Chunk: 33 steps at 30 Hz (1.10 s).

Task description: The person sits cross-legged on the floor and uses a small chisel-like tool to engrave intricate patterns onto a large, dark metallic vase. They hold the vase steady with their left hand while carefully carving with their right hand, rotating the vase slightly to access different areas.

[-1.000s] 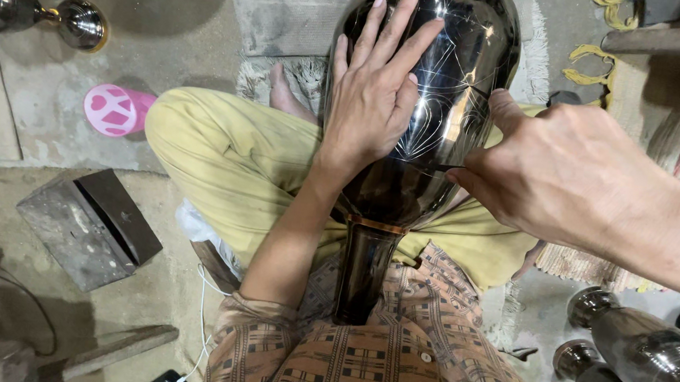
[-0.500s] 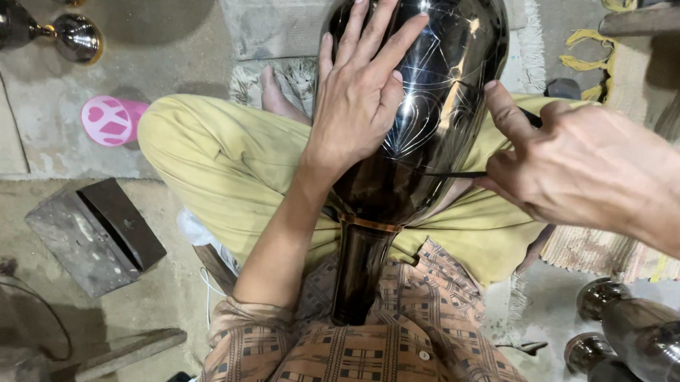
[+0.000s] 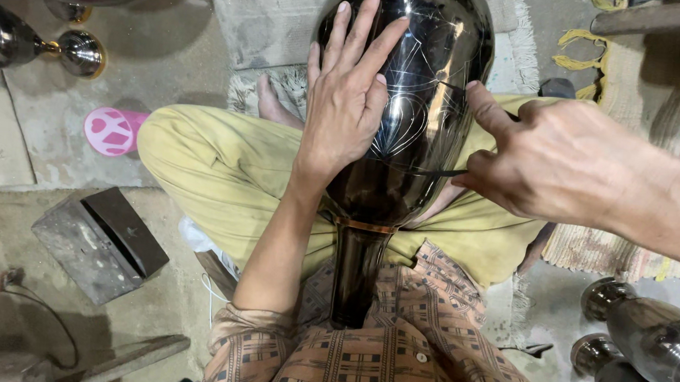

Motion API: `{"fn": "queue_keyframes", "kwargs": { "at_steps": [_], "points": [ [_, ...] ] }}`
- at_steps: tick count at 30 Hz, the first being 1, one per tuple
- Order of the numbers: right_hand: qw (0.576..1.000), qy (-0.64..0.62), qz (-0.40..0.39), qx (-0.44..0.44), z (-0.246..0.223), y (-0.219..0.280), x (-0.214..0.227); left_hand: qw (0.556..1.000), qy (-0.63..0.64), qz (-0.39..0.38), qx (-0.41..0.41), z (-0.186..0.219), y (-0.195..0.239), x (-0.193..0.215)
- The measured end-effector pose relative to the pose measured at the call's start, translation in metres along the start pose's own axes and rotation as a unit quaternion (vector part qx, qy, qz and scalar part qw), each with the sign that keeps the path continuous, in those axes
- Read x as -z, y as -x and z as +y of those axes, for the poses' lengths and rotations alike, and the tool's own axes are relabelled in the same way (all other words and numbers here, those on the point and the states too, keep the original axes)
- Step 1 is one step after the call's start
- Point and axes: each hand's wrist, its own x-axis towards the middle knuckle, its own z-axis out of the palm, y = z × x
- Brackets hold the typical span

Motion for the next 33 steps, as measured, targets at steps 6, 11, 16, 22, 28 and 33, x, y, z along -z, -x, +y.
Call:
{"fn": "queue_keyframes", "kwargs": {
  "at_steps": [6, 11, 16, 22, 28, 33],
  "points": [
    [0.99, 0.045, 0.127, 0.047, 0.009, -0.001, -0.023, 1.0, 0.008, -0.001, -0.009, -0.001, 0.001, 0.0],
    [0.996, 0.076, 0.013, 0.048, 0.021, -0.001, -0.03, 1.0, 0.016, -0.009, -0.004, 0.001, 0.002, 0.002],
    [0.979, 0.158, 0.096, 0.083, 0.026, -0.001, -0.036, 1.0, 0.019, -0.01, -0.005, 0.001, 0.002, 0.002],
    [0.972, 0.182, 0.109, 0.098, 0.032, -0.005, -0.045, 1.0, 0.025, 0.004, -0.012, 0.0, 0.003, -0.001],
    [0.965, 0.207, 0.11, 0.114, 0.037, -0.007, -0.053, 1.0, 0.019, 0.008, -0.019, -0.002, 0.002, -0.002],
    [0.956, 0.244, 0.119, 0.116, 0.038, -0.006, -0.05, 1.0, 0.019, 0.001, -0.012, -0.001, 0.002, -0.001]
  ]
}}
